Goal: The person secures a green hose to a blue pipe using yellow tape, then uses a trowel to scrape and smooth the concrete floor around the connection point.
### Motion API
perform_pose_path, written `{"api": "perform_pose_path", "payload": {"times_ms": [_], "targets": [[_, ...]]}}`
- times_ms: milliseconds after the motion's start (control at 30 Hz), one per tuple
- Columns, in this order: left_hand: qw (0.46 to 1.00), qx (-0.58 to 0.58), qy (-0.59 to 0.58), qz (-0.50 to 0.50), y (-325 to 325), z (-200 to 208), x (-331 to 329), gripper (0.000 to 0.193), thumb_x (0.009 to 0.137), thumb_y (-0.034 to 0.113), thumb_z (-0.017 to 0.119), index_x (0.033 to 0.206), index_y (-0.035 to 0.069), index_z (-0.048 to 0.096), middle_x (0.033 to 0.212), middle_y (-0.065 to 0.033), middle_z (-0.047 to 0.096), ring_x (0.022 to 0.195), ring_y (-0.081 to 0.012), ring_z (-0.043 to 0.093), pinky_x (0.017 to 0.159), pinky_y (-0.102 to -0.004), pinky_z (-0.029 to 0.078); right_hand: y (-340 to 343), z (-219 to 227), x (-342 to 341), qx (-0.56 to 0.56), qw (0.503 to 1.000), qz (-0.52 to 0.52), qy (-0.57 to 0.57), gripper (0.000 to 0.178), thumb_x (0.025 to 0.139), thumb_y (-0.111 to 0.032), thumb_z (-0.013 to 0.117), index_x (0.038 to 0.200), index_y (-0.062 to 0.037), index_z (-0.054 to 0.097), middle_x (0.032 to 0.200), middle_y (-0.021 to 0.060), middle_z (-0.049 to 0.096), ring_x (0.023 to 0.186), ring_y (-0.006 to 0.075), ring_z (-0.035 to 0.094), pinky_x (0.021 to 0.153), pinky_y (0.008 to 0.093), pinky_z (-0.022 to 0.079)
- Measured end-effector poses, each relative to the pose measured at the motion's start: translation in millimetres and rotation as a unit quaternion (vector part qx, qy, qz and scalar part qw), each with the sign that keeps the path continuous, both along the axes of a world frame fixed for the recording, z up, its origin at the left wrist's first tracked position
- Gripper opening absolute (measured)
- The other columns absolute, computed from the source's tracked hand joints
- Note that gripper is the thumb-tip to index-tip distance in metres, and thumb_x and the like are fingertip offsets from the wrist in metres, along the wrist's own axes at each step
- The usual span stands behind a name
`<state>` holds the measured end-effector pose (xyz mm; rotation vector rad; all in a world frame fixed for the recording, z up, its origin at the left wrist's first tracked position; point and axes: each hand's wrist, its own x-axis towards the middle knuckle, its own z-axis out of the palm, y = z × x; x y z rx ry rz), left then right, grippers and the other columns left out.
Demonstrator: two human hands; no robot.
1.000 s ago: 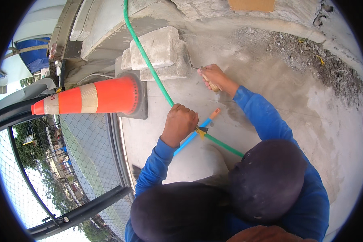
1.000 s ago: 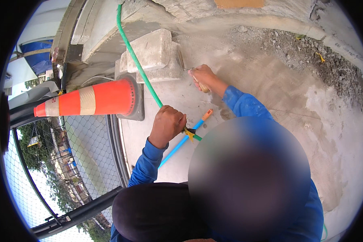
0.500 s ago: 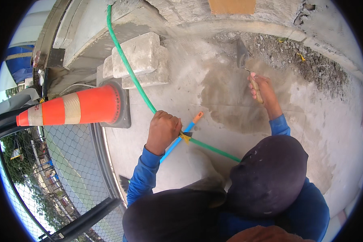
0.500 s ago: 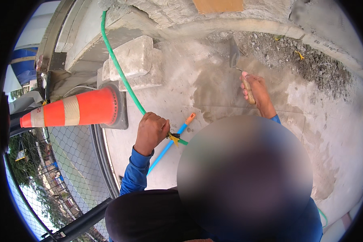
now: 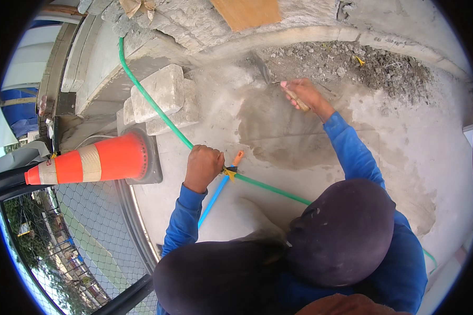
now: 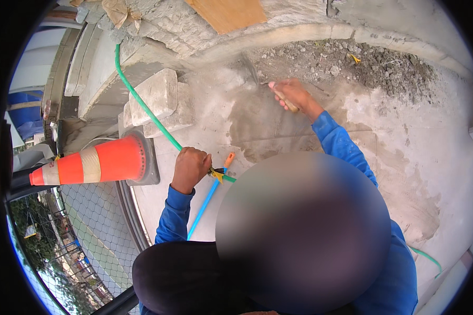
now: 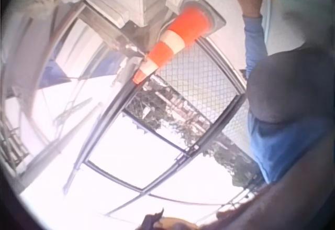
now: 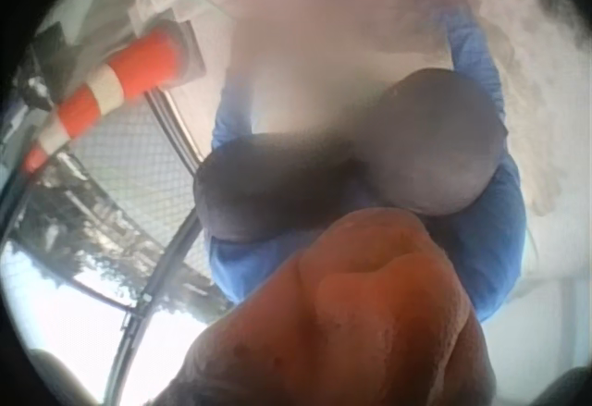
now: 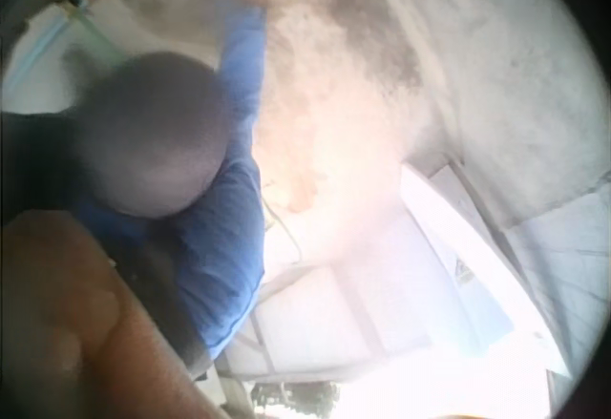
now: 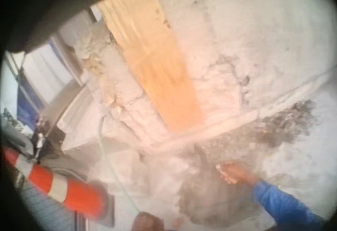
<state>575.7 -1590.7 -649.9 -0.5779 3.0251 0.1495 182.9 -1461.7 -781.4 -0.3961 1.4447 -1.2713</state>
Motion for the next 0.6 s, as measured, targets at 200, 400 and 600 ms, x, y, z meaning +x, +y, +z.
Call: {"api": "perform_pose_path", "payload": {"times_ms": [200, 400, 600], "targets": [[1.000, -0.003, 0.012, 0.016, 0, -8, 19, 0.029, 0.094, 0.019, 0.075, 0.070, 0.005, 0.073, 0.071, -0.0152, 0.071, 0.077, -0.0359, 0.068, 0.090, -0.0469, 0.055, 126, 10, -58, 0.006, 0.989, -0.147, -0.013, 0.037, 0.109, -0.040, 0.073, 0.108, -0.0032, 0.071, 0.079, 0.0011, 0.065, 0.055, 0.0072, 0.059, 0.044, 0.0243, 0.049], [1.000, 0.004, -0.010, 0.005, -4, -16, 2, 0.029, 0.095, 0.019, 0.076, 0.070, 0.004, 0.071, 0.072, -0.0157, 0.070, 0.079, -0.0370, 0.068, 0.089, -0.0491, 0.055, 82, 44, 22, -0.012, 0.999, 0.002, 0.040, 0.037, 0.113, -0.037, 0.067, 0.107, -0.0007, 0.068, 0.079, 0.0032, 0.066, 0.057, 0.0107, 0.061, 0.048, 0.0294, 0.050], [0.998, -0.031, -0.035, -0.036, -10, -21, -24, 0.031, 0.096, 0.021, 0.075, 0.070, 0.004, 0.071, 0.070, -0.0158, 0.068, 0.077, -0.0374, 0.068, 0.087, -0.0497, 0.054, 50, -4, -5, 0.091, 0.954, 0.114, 0.261, 0.051, 0.113, -0.042, 0.061, 0.092, 0.0036, 0.070, 0.072, 0.0099, 0.067, 0.052, 0.0188, 0.063, 0.049, 0.0378, 0.052]]}}
